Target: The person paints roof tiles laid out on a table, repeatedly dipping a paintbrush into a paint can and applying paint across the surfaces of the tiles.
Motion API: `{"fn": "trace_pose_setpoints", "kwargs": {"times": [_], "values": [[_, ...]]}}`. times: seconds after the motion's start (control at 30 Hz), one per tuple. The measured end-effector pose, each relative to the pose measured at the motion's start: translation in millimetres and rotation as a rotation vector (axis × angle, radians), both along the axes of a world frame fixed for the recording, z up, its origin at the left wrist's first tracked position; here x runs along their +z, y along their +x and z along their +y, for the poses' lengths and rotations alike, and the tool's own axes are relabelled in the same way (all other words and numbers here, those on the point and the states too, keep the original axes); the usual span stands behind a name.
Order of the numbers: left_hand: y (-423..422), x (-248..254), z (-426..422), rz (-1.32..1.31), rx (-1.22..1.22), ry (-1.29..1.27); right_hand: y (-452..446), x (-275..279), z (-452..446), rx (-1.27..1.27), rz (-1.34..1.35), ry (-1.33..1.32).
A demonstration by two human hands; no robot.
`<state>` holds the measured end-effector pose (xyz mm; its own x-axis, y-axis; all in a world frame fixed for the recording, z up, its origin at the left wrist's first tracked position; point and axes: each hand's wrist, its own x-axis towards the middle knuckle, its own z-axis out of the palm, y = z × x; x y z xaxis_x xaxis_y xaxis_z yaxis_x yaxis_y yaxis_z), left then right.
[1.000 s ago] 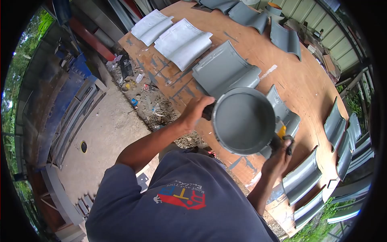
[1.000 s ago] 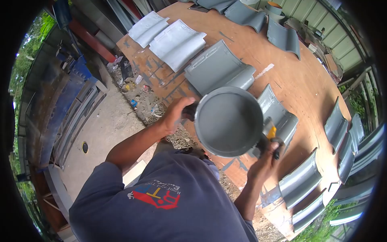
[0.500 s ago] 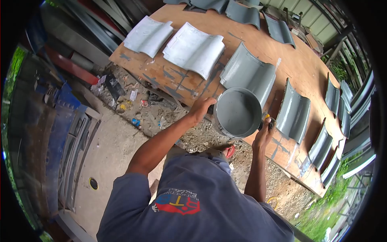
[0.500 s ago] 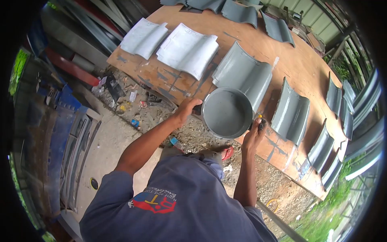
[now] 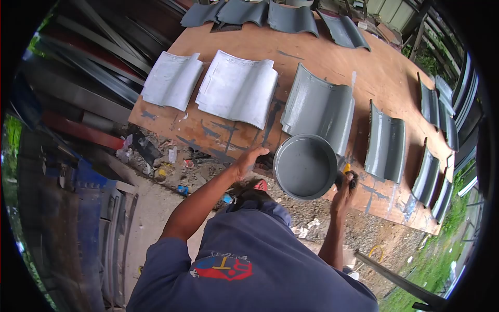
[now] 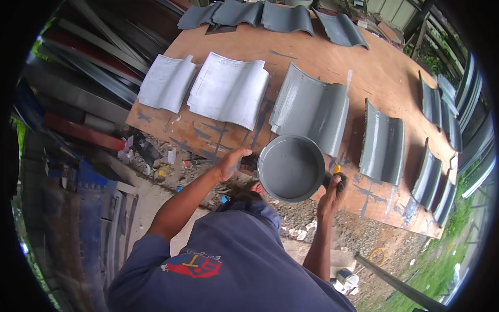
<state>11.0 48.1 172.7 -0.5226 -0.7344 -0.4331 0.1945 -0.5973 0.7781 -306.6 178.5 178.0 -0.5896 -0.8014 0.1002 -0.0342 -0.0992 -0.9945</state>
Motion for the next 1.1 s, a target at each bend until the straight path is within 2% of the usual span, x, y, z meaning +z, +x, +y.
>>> {"fn": "trace_pose_setpoints", "kwargs": {"times": [0.03, 0.1, 0.17, 0.2, 0.23, 0.3, 0.33, 0.4, 0.47, 0.53, 0.6, 0.7, 0.73, 0.77, 0.8, 0.87, 0.93, 1.0, 1.07, 1.1], "values": [[4.1, 4.7, -6.0, -0.011, -0.052, 0.019, -0.7, 9.7, -2.3, -0.040, 0.054, 0.003], [15.5, -18.6, -30.0, -0.125, -0.119, -0.015, -14.4, 14.0, -1.9, -0.203, 0.244, 0.031], [22.2, -31.6, -60.2, -0.581, -0.217, -0.623, -19.3, 28.8, -1.5, -0.342, 0.260, -0.061], [24.2, -8.4, -82.0, -0.929, -0.395, -0.852, -30.8, 22.9, 5.3, -0.372, 0.260, -0.057], [26.8, -11.2, -101.1, -0.954, -0.412, -0.853, -34.9, 23.0, 8.0, -0.481, 0.343, 0.012], [43.9, -30.7, -132.7, -1.235, -0.138, -1.272, -41.7, 17.5, 12.3, -0.560, 0.253, -0.004], [48.0, -38.3, -144.4, -1.260, -0.160, -1.274, -47.3, 12.3, 20.9, -0.546, 0.229, 0.014], [34.6, -58.6, -165.1, -1.353, -0.275, -1.209, -38.9, 37.2, 26.4, -0.512, 0.087, 0.008], [17.4, -82.8, -181.4, -1.356, -0.228, -1.226, -37.0, 40.3, 46.1, -0.540, 0.025, 0.023], [7.1, -93.6, -208.5, -1.356, -0.172, -1.248, -40.5, 30.9, 76.7, -0.735, 0.080, 0.166], [-5.0, -98.0, -244.2, -1.286, -0.057, -1.145, -40.0, 31.8, 112.9, -0.697, 0.145, 0.275], [-10.9, -97.7, -304.9, -1.203, -0.089, -1.149, -6.8, 56.8, 119.0, -0.785, 0.054, 0.214], [-11.5, -104.1, -325.6, -1.171, -0.084, -1.170, 6.1, 60.3, 126.3, -0.851, 0.104, 0.259], [-12.0, -110.9, -343.0, -1.135, -0.085, -1.187, 20.9, 68.2, 130.8, -0.881, 0.113, 0.216], [-12.7, -109.0, -354.8, -1.153, -0.108, -1.131, 24.4, 54.7, 153.4, -0.793, 0.066, 0.112], [-4.5, -126.2, -379.2, -1.098, -0.084, -1.270, 57.8, 65.9, 179.1, -0.725, -0.111, -0.120], [5.9, -148.0, -397.1, -0.995, -0.047, -1.393, 89.7, 69.7, 179.1, -0.887, -0.110, -0.182], [7.7, -145.8, -396.6, -0.994, -0.058, -1.432, 122.4, 79.5, 159.1, -0.930, -0.397, -0.488], [19.7, -155.9, -386.5, -0.966, -0.088, -1.458, 162.0, 108.7, 91.6, -0.800, 0.197, 0.044], [28.5, -158.8, -379.3, -0.969, -0.112, -1.474, 176.9, 108.6, 69.0, -0.746, 0.325, 0.118]]}}
